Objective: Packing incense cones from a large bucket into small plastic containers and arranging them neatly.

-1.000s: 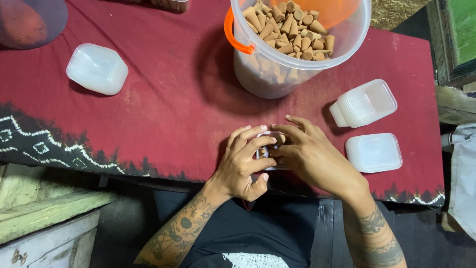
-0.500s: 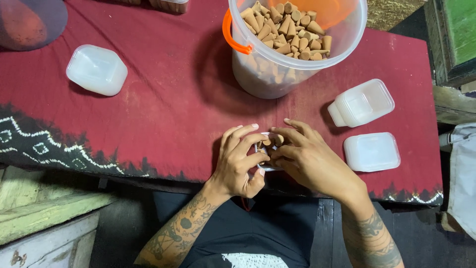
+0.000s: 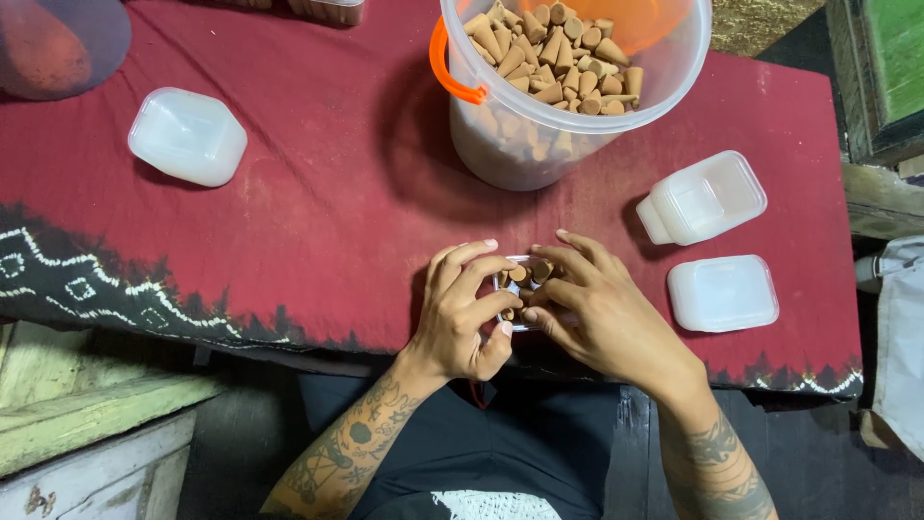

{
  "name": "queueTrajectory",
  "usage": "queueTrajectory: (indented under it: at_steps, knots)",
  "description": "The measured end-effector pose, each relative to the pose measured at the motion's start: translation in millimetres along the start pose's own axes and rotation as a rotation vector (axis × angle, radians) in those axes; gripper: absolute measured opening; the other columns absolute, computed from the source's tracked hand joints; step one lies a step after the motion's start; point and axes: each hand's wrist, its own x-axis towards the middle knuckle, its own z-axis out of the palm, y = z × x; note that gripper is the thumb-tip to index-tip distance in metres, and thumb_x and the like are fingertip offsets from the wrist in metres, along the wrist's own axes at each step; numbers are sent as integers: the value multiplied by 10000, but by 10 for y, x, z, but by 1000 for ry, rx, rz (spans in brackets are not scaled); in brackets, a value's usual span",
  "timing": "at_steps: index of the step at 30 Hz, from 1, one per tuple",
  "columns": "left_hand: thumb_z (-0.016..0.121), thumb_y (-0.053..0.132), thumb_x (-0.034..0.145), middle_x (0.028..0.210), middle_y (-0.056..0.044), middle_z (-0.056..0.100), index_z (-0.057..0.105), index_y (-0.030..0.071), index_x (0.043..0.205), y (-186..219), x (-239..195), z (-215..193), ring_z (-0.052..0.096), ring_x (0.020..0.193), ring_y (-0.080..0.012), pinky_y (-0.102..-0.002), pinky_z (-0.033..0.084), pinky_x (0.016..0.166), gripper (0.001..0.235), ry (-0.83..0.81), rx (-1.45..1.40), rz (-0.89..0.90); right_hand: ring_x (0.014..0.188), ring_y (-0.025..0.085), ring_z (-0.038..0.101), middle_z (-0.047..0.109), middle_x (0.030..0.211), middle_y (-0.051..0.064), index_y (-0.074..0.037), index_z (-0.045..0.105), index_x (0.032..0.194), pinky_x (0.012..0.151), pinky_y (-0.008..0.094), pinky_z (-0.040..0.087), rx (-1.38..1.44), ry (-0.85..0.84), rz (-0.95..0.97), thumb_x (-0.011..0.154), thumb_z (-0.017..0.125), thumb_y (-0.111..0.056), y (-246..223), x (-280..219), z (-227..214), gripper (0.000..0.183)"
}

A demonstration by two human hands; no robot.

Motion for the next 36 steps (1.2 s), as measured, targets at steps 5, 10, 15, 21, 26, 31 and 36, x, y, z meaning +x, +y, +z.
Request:
queueTrajectory:
  at_steps: [5,10,15,21,26,31,36]
  knots:
    - [510,364,806,1148,-63,653,684,156,814,-1,2,-2,580,1232,-337,-518,390,1058,271,-1,-8,11,1363,429,490,617,1310,111,-155,669,925,983,537,468,22,38,-9,897,678,-260,8,-16,-12,109]
    - [503,361,824,1144,-63,653,679,153,816,2,9,-9,579,1232,-338,-518,388,1055,272,1,-12,5,1346,445,501,618,1319,128,-136,668,973,973,556,472,64,67,-29,863,678,-181,14,-40,-48,118]
    - [509,387,833,1163,-71,647,699,164,841,42,33,-29,575,1228,-353,-501,392,1045,294,-9,-56,18,1307,486,519,632,1311,163,-128,694,1020,1021,596,449,185,118,-31,822,659,-65,119,-118,-54,210]
    - [544,420,808,1207,-58,665,720,187,813,2,5,-10,580,1246,-351,-504,397,1048,292,-42,-92,49,1295,421,565,656,1306,135,-139,735,1067,1042,564,454,349,214,92,909,669,-127,221,-235,80,172]
    - [552,425,795,1192,-54,663,729,190,853,-8,0,-30,588,1227,-348,-490,410,1037,299,-36,-115,36,1223,377,632,670,1289,146,-128,739,1154,1006,508,486,494,359,194,928,693,-126,340,-338,288,230]
    - [534,430,816,1175,-62,664,731,173,892,15,17,-60,592,1215,-356,-500,419,1035,333,-32,-137,17,1171,340,637,654,1260,183,-54,688,1211,955,442,509,637,526,262,961,679,-122,466,-367,477,259]
    - [542,437,823,1164,-70,662,741,169,961,9,22,-84,596,1194,-361,-507,425,1042,360,-14,-121,2,1099,248,622,635,1226,172,3,586,1329,948,405,531,913,704,371,1031,585,-128,554,-385,848,325]
